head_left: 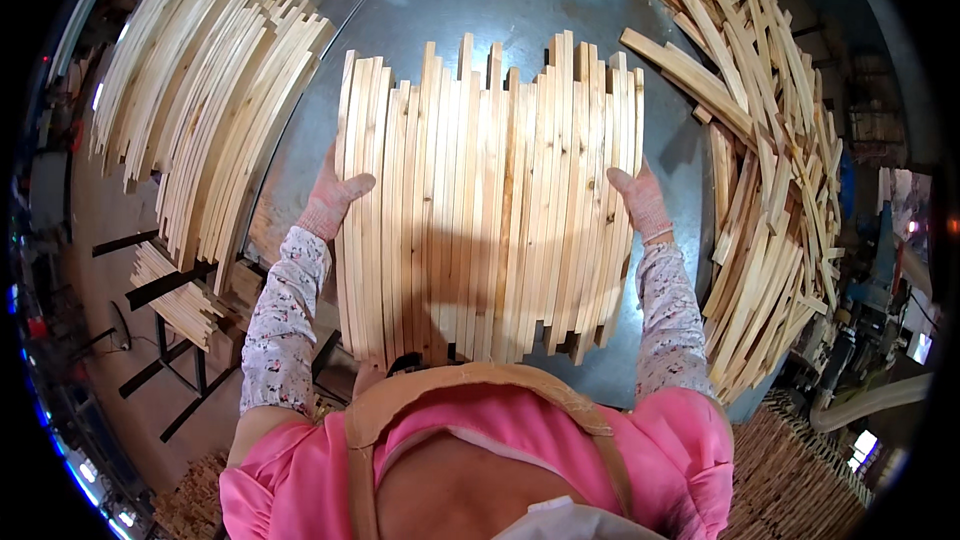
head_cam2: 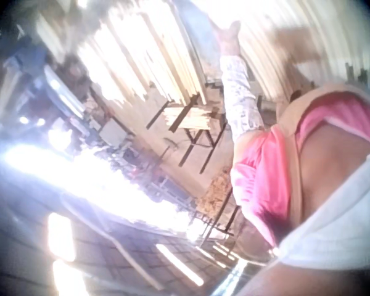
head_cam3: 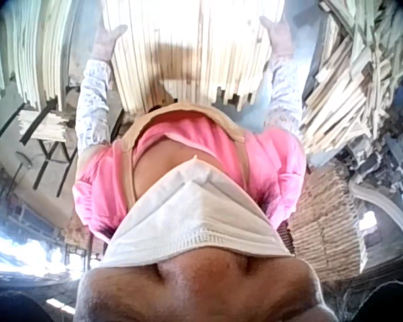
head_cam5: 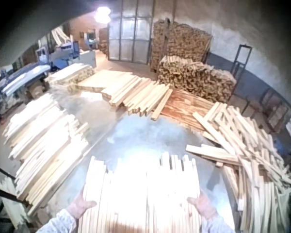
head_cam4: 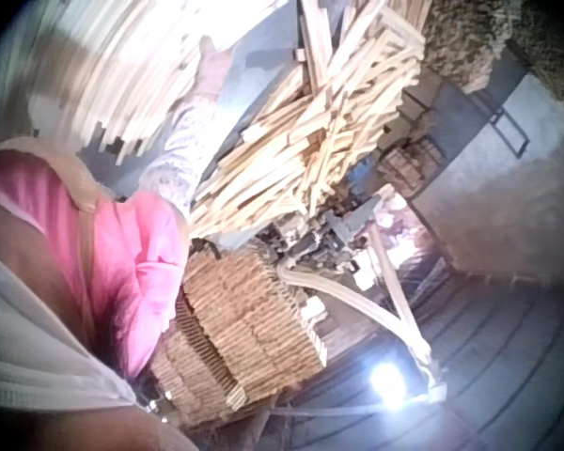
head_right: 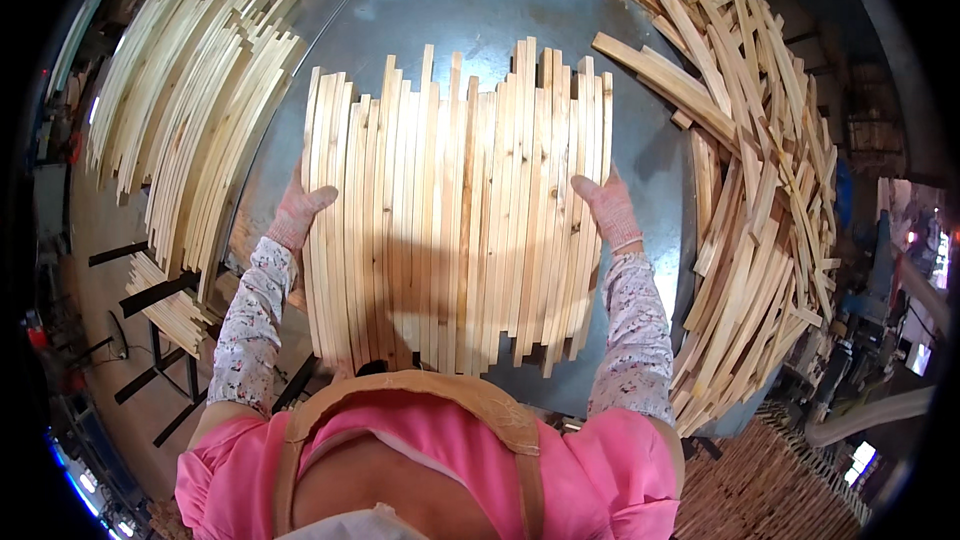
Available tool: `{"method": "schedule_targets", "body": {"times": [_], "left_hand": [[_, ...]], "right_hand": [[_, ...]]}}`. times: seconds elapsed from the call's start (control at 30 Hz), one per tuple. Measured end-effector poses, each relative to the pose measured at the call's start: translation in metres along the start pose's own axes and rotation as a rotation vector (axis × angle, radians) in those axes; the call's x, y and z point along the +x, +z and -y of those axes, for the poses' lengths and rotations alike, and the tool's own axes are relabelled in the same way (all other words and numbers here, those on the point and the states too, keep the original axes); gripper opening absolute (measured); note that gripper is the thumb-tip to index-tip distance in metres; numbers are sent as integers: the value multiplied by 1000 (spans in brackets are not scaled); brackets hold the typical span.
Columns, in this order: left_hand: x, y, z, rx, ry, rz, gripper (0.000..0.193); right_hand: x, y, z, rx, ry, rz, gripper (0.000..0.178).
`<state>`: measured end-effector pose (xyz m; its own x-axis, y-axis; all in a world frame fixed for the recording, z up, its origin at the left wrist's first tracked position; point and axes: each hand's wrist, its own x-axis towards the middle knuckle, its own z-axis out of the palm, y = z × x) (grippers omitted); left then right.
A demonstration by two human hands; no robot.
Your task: The person sorts thin wooden strips on a metal table, picking them up from a disorganized pile and arranging them into neat stacks. The person repeatedly gathers strips, aligns them, and places them into a growing organized pile on the left side of the table.
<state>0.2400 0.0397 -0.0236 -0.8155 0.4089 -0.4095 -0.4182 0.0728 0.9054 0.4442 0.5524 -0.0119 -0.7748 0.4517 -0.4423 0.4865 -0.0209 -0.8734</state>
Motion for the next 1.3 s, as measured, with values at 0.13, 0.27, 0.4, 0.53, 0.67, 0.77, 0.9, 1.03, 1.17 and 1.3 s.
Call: {"method": "schedule_targets", "body": {"times": [0.13,0.27,0.4,0.53,0.67,0.77,0.9,1.03,1.17,1.3], "left_hand": [[12,-13,15,500,54,-124,106],[1,24,-78,1419,-155,-113,102],[3,11,-33,1350,55,-232,97],[6,3,-11,1207,138,-256,91],[0,1,-6,1196,112,-247,89],[1,-2,-3,1199,117,-244,91],[4,0,-3,1261,130,-229,92],[11,7,-6,744,204,-208,90],[7,5,-14,127,102,2,89],[7,-7,-15,45,24,-50,95]], "right_hand": [[1,11,53,-728,81,-7,77],[14,32,89,-1315,-188,-320,95],[61,138,127,-713,-515,-160,103],[88,196,135,-825,-280,-48,105],[83,171,119,-1099,-333,-56,101],[78,126,116,-1030,-286,-98,74],[53,117,91,-1483,-570,79,70],[20,178,87,-1291,-348,-95,81],[18,178,88,-1363,-320,14,102],[11,178,91,-1167,-416,-129,86]]}}
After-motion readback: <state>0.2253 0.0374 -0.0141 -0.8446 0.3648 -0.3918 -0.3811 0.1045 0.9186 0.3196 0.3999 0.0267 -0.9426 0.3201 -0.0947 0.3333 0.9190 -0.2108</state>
